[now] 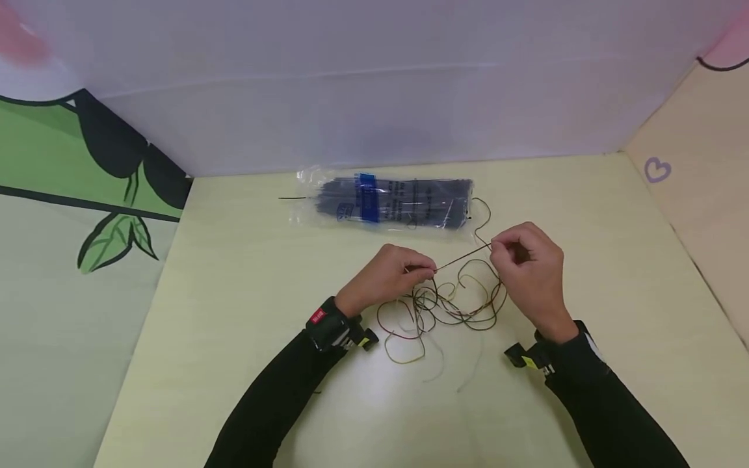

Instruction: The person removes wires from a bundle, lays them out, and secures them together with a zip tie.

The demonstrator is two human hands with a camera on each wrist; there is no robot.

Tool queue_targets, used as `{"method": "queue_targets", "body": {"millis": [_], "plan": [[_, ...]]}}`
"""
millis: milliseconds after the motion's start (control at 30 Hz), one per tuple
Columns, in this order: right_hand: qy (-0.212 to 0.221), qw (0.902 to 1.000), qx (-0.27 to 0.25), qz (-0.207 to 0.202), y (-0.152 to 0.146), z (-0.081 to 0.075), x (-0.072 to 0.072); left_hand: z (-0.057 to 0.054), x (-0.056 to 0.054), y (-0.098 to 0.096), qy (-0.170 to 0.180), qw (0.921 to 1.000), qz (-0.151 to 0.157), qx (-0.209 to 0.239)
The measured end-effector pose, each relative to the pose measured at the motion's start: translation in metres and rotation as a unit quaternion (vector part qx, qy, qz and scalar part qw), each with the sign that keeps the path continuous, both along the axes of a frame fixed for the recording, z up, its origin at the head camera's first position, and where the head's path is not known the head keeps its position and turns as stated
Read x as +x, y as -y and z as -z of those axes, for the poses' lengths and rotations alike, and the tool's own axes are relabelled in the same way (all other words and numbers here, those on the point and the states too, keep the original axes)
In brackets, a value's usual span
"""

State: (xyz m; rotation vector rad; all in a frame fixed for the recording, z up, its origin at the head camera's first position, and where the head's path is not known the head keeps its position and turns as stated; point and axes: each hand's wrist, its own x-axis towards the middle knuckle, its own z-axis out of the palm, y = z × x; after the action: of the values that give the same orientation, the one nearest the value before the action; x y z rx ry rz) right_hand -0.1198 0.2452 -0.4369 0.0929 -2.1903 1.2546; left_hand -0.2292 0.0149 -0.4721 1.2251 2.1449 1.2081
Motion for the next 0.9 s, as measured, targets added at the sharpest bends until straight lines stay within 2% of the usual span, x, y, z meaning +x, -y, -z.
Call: {"method": "queue_targets", "body": {"millis": [100, 233, 367, 467, 600, 733, 900], "plan": [[0.052, 0.9975, -0.030, -0.038, 0.000, 0.002, 0.004, 0.003, 0.000, 0.002, 0.011, 0.9998, -0.015, -0.007], [0.111, 0.9879, -0.070, -0.083, 0.001, 0.006, 0.008, 0.005, -0.001, 0.004, 0.030, 0.9992, -0.023, -0.014], [0.130, 0.9837, -0.061, -0.108, 0.002, 0.008, 0.007, 0.006, 0.000, 0.002, 0.032, 0.9992, -0.014, -0.017], [0.139, 0.9786, -0.075, -0.132, 0.004, 0.008, 0.005, 0.006, -0.001, 0.001, 0.019, 0.9997, -0.009, -0.012], [0.125, 0.9770, -0.101, -0.140, 0.007, 0.005, 0.002, 0.005, -0.001, 0.000, 0.011, 0.9999, -0.009, -0.004], [0.093, 0.9855, -0.067, -0.125, 0.010, 0.003, 0.000, 0.004, 0.000, -0.001, 0.025, 0.9997, -0.003, -0.004], [0.028, 0.9948, -0.061, -0.077, 0.009, -0.003, -0.003, 0.007, 0.001, -0.004, 0.011, 0.9998, 0.008, -0.012]]}}
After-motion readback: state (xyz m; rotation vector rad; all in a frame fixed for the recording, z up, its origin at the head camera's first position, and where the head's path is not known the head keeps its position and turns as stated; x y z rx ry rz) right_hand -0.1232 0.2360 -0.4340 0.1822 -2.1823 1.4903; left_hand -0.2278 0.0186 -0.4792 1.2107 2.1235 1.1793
